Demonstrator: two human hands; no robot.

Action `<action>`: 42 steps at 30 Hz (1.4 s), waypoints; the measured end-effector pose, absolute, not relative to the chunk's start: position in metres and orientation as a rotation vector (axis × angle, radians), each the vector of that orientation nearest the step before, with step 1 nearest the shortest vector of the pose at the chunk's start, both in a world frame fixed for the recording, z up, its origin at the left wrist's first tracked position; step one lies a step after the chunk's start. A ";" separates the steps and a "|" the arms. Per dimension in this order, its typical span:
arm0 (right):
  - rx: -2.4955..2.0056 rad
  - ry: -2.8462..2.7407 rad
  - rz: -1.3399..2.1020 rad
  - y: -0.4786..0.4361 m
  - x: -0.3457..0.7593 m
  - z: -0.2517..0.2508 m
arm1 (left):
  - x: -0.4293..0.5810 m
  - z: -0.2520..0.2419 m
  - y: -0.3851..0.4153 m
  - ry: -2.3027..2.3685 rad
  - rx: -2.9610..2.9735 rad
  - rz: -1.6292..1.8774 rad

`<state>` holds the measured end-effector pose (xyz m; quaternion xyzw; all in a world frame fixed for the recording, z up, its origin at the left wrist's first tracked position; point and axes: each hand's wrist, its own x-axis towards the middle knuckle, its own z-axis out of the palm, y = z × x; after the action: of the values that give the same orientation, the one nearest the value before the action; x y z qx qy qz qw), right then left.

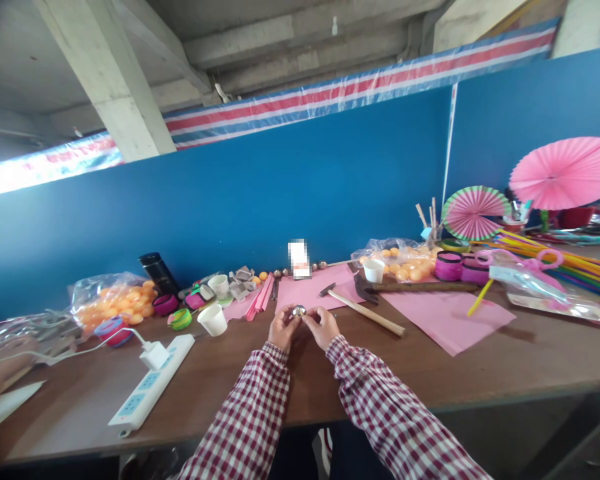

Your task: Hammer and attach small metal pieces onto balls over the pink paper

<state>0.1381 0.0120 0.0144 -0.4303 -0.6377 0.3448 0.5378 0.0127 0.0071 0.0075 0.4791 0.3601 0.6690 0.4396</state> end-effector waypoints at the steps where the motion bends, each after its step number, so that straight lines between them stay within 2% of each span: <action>1: -1.029 -1.498 0.822 0.012 0.138 0.015 | 0.012 0.007 0.007 0.896 1.197 1.658; 16: -0.897 -1.545 0.828 0.011 0.138 0.019 | 0.011 0.007 0.007 0.938 1.216 1.602; 27: -1.007 -1.577 0.709 0.009 0.137 0.017 | 0.014 0.009 0.004 0.968 1.197 1.576; 42: -0.945 -1.412 0.953 0.011 0.136 0.016 | 0.013 0.008 0.006 1.043 1.113 1.634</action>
<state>0.1360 0.0114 0.0158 -0.4013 -0.5996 0.4047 0.5618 0.0134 0.0062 0.0081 0.4479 0.4193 0.6571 0.4379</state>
